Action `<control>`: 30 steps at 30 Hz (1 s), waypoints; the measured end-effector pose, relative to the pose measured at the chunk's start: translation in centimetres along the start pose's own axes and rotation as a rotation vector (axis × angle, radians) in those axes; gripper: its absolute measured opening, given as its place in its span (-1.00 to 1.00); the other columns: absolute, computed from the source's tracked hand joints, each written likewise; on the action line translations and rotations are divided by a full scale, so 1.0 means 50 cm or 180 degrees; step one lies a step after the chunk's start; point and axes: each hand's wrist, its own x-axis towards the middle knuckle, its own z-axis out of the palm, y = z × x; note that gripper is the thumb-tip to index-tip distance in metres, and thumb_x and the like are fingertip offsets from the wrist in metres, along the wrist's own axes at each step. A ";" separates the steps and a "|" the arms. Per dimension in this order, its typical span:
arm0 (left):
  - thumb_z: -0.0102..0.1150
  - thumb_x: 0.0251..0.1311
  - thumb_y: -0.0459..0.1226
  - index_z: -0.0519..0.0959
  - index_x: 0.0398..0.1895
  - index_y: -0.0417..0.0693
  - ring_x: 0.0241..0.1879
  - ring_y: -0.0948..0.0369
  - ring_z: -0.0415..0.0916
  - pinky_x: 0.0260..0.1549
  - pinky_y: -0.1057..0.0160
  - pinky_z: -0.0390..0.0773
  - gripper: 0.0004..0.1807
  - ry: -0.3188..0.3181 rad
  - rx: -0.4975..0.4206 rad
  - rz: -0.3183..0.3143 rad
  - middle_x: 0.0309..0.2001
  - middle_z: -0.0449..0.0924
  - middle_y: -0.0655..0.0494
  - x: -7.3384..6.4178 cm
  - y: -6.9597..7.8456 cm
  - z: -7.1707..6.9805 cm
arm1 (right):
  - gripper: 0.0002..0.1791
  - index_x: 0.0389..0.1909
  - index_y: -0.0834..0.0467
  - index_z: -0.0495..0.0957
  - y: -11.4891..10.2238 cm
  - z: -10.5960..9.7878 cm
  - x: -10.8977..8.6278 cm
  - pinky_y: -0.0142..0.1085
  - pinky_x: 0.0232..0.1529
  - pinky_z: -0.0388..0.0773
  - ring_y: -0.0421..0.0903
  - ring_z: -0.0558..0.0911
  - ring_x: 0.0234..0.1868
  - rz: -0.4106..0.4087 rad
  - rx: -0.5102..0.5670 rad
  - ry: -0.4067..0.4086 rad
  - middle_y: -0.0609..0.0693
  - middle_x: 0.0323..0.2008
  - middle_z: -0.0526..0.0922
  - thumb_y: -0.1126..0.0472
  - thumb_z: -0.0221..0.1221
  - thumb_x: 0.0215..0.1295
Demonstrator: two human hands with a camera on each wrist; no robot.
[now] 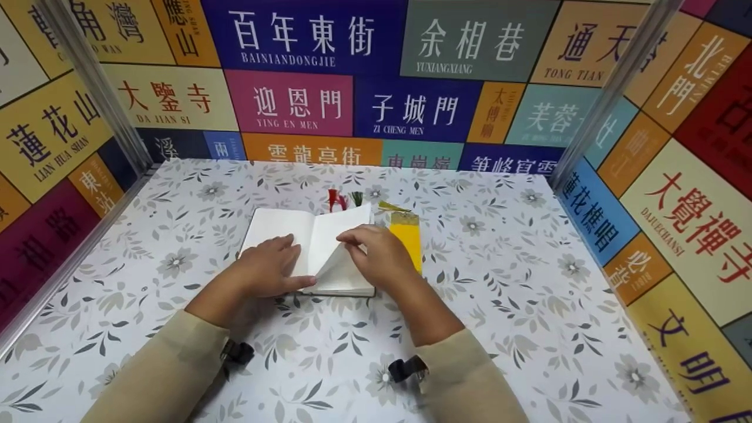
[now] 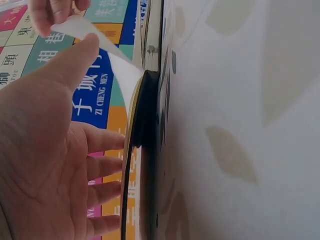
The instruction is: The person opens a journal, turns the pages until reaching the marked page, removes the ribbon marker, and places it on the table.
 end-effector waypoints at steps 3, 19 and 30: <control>0.16 0.08 0.61 0.23 0.69 -0.04 0.73 -0.14 0.00 0.70 -0.24 0.06 0.30 0.0084 0.0013 -0.0022 0.74 0.07 -0.06 -0.004 0.009 -0.002 | -0.81 0.02 -0.10 0.82 -0.014 0.007 -0.005 -0.12 0.24 0.74 -0.11 0.73 0.13 -0.0206 -0.0076 0.0238 -0.18 0.01 0.84 0.17 0.33 0.50; 0.20 0.21 0.49 0.22 0.69 -0.07 0.64 -0.19 0.21 0.59 -0.30 0.25 0.18 0.0552 0.0119 0.0099 0.72 0.14 -0.11 -0.013 0.035 -0.002 | -0.86 -0.12 -0.10 0.84 -0.026 0.025 -0.010 -0.17 0.39 0.60 -0.18 0.69 0.08 -0.0771 -0.0101 0.0631 -0.26 -0.10 0.84 0.20 0.36 0.47; 0.34 0.21 0.37 0.00 0.77 0.03 0.65 -0.15 0.21 0.54 -0.30 0.36 0.23 0.0894 0.0165 0.0155 0.72 0.12 -0.09 0.000 0.029 0.001 | -0.66 0.18 -0.15 0.77 -0.022 0.023 -0.010 -0.06 0.49 0.56 -0.13 0.67 0.35 -0.0859 0.0007 0.0264 -0.27 0.24 0.76 0.24 0.32 0.49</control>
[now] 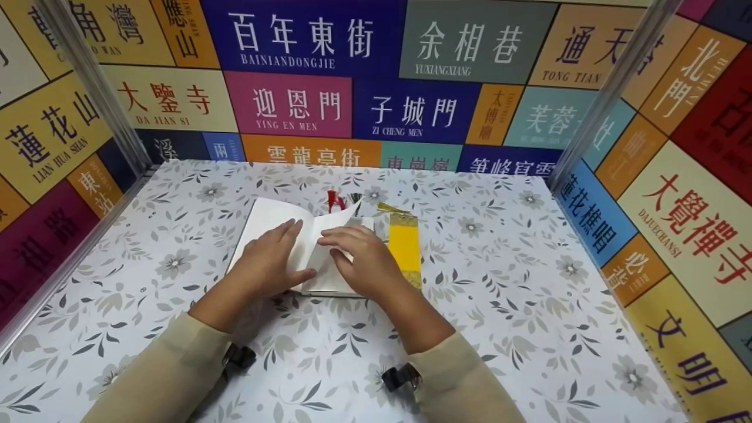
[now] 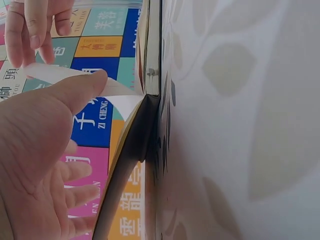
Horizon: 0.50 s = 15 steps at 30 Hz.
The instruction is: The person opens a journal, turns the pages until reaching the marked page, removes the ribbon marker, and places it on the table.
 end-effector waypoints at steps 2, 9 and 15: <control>0.38 0.19 0.35 -0.05 0.78 0.04 0.67 -0.15 0.16 0.55 -0.30 0.35 0.27 0.0069 0.0006 0.0003 0.73 0.08 -0.09 0.001 -0.001 0.000 | -0.62 0.22 -0.16 0.75 0.001 0.000 0.000 -0.04 0.52 0.54 -0.11 0.65 0.39 -0.0029 0.0012 -0.0042 -0.28 0.30 0.72 0.25 0.31 0.49; 0.47 0.12 0.32 -0.18 0.80 0.11 0.73 -0.17 -0.01 0.61 -0.32 0.22 0.38 0.0215 -0.0094 -0.0001 0.78 -0.10 -0.07 0.000 -0.002 -0.002 | -0.62 0.24 -0.11 0.74 0.005 -0.003 0.000 -0.02 0.54 0.51 -0.06 0.61 0.45 -0.0010 0.0072 -0.0138 -0.25 0.37 0.68 0.26 0.30 0.49; 0.51 0.13 0.26 -0.23 0.80 0.20 0.76 -0.13 -0.11 0.65 -0.33 0.12 0.38 0.0261 -0.0157 -0.0087 0.79 -0.19 -0.01 0.002 0.000 -0.007 | -0.65 0.22 -0.06 0.74 0.013 -0.008 -0.002 0.01 0.58 0.45 -0.05 0.58 0.49 0.0110 0.0148 -0.0300 -0.25 0.40 0.65 0.24 0.29 0.50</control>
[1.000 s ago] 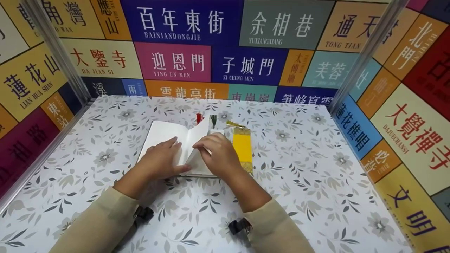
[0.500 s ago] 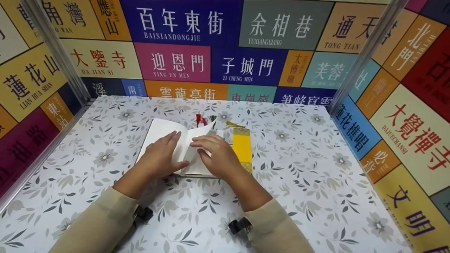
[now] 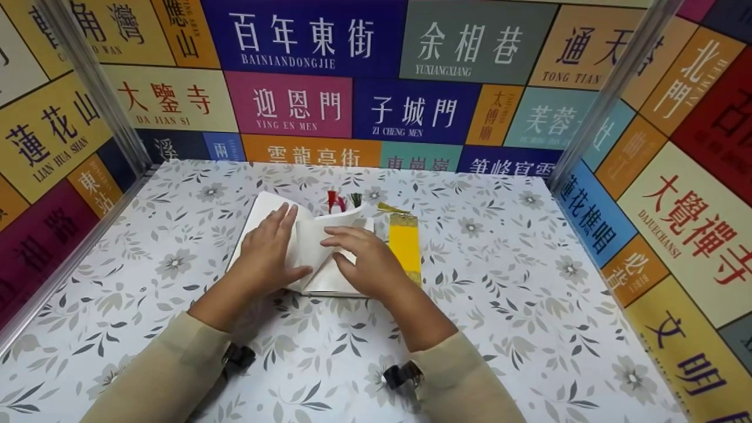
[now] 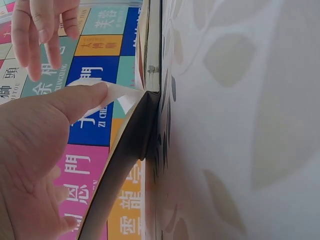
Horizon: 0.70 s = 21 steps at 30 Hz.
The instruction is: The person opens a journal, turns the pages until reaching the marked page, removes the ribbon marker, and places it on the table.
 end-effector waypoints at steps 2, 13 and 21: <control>0.52 0.13 0.24 -0.25 0.80 0.23 0.77 -0.13 -0.17 0.67 -0.35 0.07 0.38 -0.0002 0.0015 -0.0017 0.80 -0.26 0.00 0.000 0.001 -0.001 | -0.65 0.23 -0.07 0.74 0.002 -0.002 0.000 0.03 0.60 0.43 -0.05 0.56 0.51 0.0056 0.0018 -0.0112 -0.24 0.41 0.64 0.22 0.29 0.50; 0.38 0.33 -0.06 0.06 0.75 0.39 0.78 -0.13 -0.28 0.66 -0.43 -0.04 0.00 -0.0164 0.0155 0.0252 0.81 -0.30 0.07 0.002 -0.003 0.000 | -0.53 0.37 -0.18 0.63 0.033 -0.011 -0.003 0.09 0.69 0.26 -0.01 0.36 0.65 0.0920 -0.0140 -0.1216 -0.23 0.55 0.47 -0.01 0.33 0.46; 0.02 0.56 -0.22 0.18 0.70 0.49 0.79 -0.08 -0.27 0.68 -0.38 -0.05 -0.28 -0.0559 0.0131 0.0418 0.81 -0.27 0.13 -0.001 -0.005 0.003 | -0.41 0.40 -0.18 0.61 0.063 -0.008 -0.009 0.05 0.70 0.23 -0.01 0.35 0.65 0.1054 -0.0182 -0.1488 -0.18 0.56 0.47 -0.04 0.42 0.35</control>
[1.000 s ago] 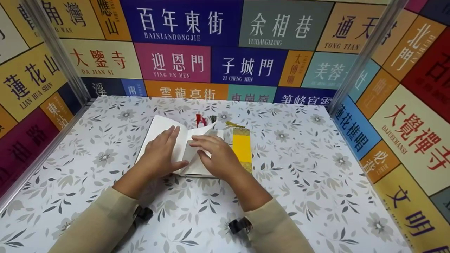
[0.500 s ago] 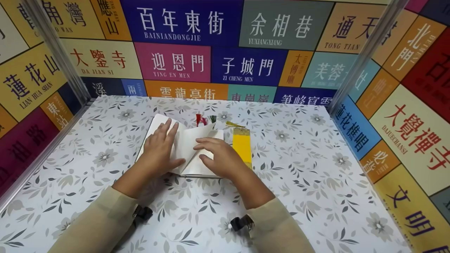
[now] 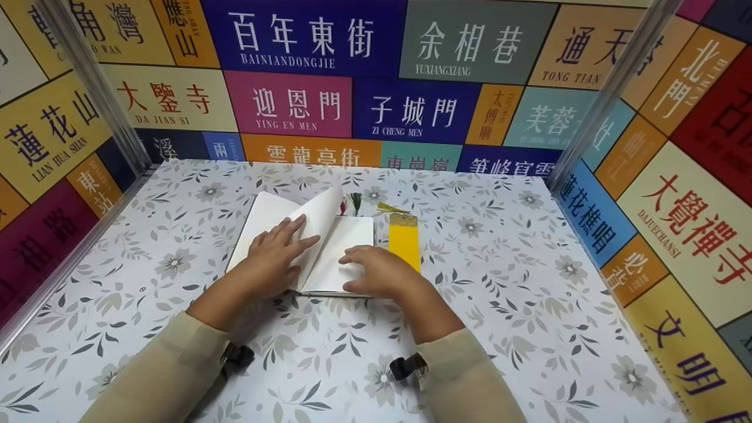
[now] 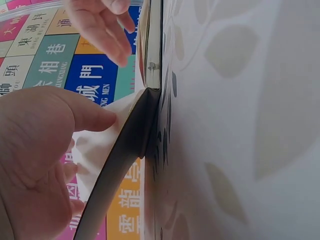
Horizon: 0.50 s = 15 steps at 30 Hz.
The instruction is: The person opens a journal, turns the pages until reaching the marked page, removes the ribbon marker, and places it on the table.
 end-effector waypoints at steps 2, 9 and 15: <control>-0.02 0.59 -0.22 0.21 0.69 0.47 0.79 -0.07 -0.28 0.68 -0.37 -0.05 -0.31 -0.0057 0.0007 0.0006 0.81 -0.26 0.14 0.000 0.000 0.001 | -0.38 0.40 -0.20 0.61 0.005 0.001 0.000 0.06 0.71 0.22 0.00 0.35 0.66 -0.0003 0.0005 -0.0059 -0.17 0.57 0.47 -0.05 0.45 0.31; -0.10 0.63 -0.19 0.31 0.65 0.41 0.79 -0.08 -0.26 0.68 -0.39 -0.04 -0.41 -0.0126 0.0019 0.0018 0.81 -0.20 0.16 -0.002 -0.004 0.008 | -0.32 0.37 -0.30 0.62 0.016 0.002 -0.001 0.07 0.72 0.18 -0.02 0.30 0.68 0.0064 -0.0005 -0.0252 -0.24 0.59 0.42 -0.08 0.55 0.19; -0.03 0.60 -0.09 0.33 0.64 0.39 0.78 -0.08 -0.20 0.67 -0.39 0.00 -0.41 -0.0105 0.0034 -0.0015 0.80 -0.16 0.14 -0.005 -0.006 0.008 | -0.37 0.31 -0.29 0.66 0.018 0.002 0.002 0.06 0.73 0.17 -0.02 0.28 0.69 0.0116 0.0023 -0.0289 -0.27 0.59 0.41 -0.02 0.56 0.18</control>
